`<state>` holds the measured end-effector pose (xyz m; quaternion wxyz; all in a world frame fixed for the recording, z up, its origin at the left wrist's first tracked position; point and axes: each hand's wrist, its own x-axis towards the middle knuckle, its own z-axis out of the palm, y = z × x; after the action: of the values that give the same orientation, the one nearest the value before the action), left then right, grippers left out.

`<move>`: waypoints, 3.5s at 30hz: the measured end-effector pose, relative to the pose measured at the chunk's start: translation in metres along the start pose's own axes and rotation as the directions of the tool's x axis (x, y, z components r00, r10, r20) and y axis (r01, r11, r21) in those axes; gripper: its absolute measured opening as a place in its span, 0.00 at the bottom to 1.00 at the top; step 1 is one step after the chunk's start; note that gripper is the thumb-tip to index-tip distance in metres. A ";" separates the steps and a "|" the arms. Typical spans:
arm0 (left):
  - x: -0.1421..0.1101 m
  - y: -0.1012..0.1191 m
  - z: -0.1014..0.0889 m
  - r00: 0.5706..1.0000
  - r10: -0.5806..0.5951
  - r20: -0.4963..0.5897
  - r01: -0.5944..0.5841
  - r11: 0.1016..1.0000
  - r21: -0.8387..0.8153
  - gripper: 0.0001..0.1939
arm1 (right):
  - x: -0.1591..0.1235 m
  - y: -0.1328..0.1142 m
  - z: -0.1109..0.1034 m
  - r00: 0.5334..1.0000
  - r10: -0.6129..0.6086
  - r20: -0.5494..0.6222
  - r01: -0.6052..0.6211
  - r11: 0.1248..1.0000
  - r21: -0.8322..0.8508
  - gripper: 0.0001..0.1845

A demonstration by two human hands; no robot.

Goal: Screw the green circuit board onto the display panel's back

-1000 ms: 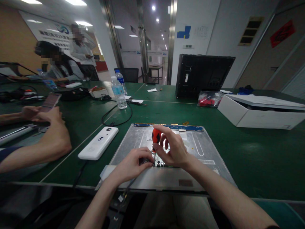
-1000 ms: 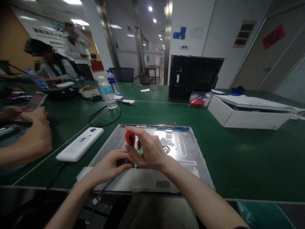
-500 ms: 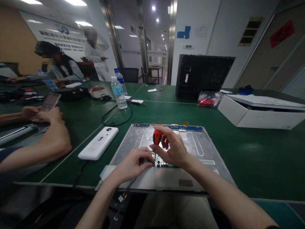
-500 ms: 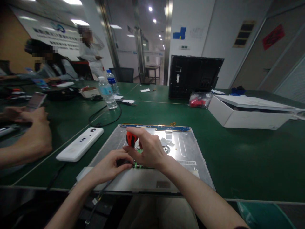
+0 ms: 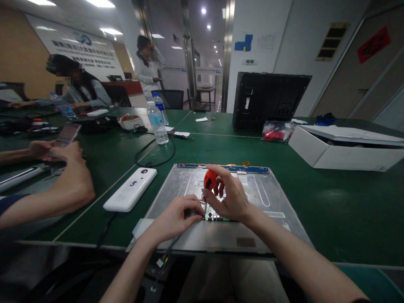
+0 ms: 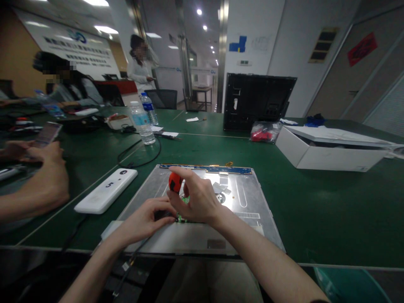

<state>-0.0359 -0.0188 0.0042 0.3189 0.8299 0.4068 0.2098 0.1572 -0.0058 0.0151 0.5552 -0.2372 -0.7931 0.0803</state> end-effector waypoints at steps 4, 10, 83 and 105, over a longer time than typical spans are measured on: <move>0.000 -0.002 0.000 1.000 0.005 -0.008 -0.005 1.000 0.008 0.06 | 0.001 0.001 0.001 1.000 -0.024 -0.019 0.024 0.999 -0.030 0.23; 0.000 -0.001 0.000 1.000 0.005 -0.005 -0.006 1.000 -0.011 0.06 | 0.001 0.000 -0.001 1.000 -0.017 0.015 0.016 1.000 0.017 0.24; 0.000 -0.001 0.000 1.000 0.019 0.005 -0.018 1.000 -0.021 0.07 | 0.000 -0.001 -0.004 0.999 -0.017 0.041 0.014 0.997 0.078 0.27; 0.001 0.000 -0.001 1.000 0.000 0.010 0.000 1.000 -0.029 0.06 | 0.001 -0.002 -0.004 0.998 -0.021 0.065 0.019 1.000 0.024 0.27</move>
<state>-0.0359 -0.0181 0.0049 0.3327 0.8263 0.4022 0.2117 0.1604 -0.0078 0.0179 0.5324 -0.2199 -0.8123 0.0919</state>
